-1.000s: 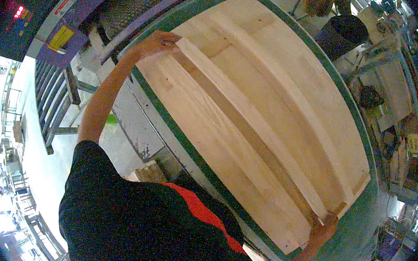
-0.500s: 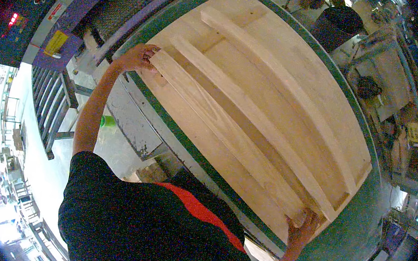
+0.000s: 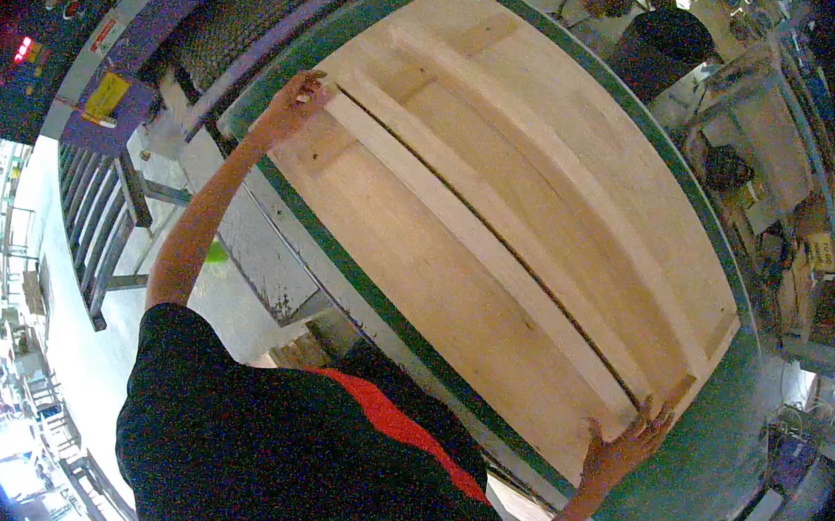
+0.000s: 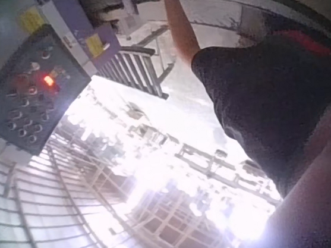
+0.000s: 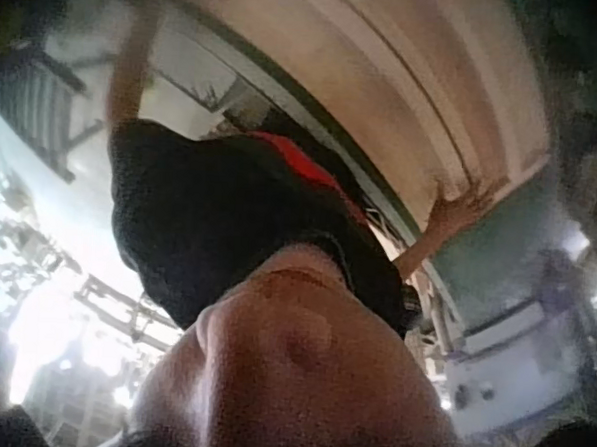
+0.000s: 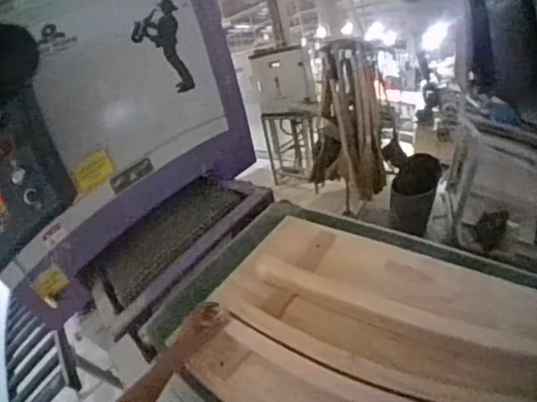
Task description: The person repeatedly picks up wooden planks from a stack on the floor and places them onto a conveyor belt feeding a purple industrial machine. The person handles the planks one at a time, aligning them on the belt before they are pulled into the machine.
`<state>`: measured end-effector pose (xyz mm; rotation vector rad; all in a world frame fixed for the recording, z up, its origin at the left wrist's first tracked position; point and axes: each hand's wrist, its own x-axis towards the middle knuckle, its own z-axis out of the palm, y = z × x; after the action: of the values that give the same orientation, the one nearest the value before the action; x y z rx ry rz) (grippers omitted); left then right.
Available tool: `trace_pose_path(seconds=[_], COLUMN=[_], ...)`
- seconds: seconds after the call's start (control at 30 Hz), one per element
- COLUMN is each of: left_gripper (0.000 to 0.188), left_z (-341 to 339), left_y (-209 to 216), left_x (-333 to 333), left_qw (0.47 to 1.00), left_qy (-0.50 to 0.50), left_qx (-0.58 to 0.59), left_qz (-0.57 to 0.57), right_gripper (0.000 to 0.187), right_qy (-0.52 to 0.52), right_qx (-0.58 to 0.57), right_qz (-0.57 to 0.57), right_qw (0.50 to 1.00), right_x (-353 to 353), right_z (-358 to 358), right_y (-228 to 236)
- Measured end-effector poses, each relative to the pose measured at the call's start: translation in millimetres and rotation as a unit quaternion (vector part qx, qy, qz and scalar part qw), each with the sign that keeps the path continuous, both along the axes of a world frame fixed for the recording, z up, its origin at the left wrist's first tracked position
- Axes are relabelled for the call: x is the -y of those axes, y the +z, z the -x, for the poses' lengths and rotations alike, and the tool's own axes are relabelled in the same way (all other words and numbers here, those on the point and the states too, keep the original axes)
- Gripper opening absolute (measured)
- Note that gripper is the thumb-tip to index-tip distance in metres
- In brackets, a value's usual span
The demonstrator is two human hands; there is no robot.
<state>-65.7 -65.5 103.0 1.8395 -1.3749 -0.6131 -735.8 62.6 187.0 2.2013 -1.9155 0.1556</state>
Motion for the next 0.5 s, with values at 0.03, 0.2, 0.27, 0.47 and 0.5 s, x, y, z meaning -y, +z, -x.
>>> trace_pose_path(seconds=[0.03, 0.2, 0.27, 0.47, 0.5], left_gripper=[0.068, 0.116, 0.127, 0.134, 0.129], left_z=[-0.7, 30.9, 41.3, 49.3, 44.5], left_y=[-4.3, 7.6, 11.1, 0.4, 2.4], left_x=[3.4, 17.3, 27.1, 83.5, 93.7], left_qw=[0.999, 0.986, 0.98, 0.989, 0.991], left_qy=[0.002, -0.136, -0.134, -0.069, -0.084], left_qx=[-0.025, -0.064, -0.124, -0.045, -0.04], left_qz=[0.034, 0.077, 0.08, 0.125, 0.091], right_gripper=[0.094, 0.106, 0.111, 0.116, 0.114], right_qy=[0.007, -0.022, -0.006, 0.058, 0.032], right_qx=[-0.006, -0.02, -0.015, 0.007, 0.012], right_qz=[-0.001, -0.01, -0.014, 0.121, 0.108], right_qw=[1.0, 1.0, 1.0, 0.991, 0.994], right_x=[8.0, 30.3, 29.4, 75.0, 86.5], right_z=[5.4, 15.4, 22.5, 33.9, 36.0], right_y=[-6.7, -19.8, -24.2, -31.0, -26.8])
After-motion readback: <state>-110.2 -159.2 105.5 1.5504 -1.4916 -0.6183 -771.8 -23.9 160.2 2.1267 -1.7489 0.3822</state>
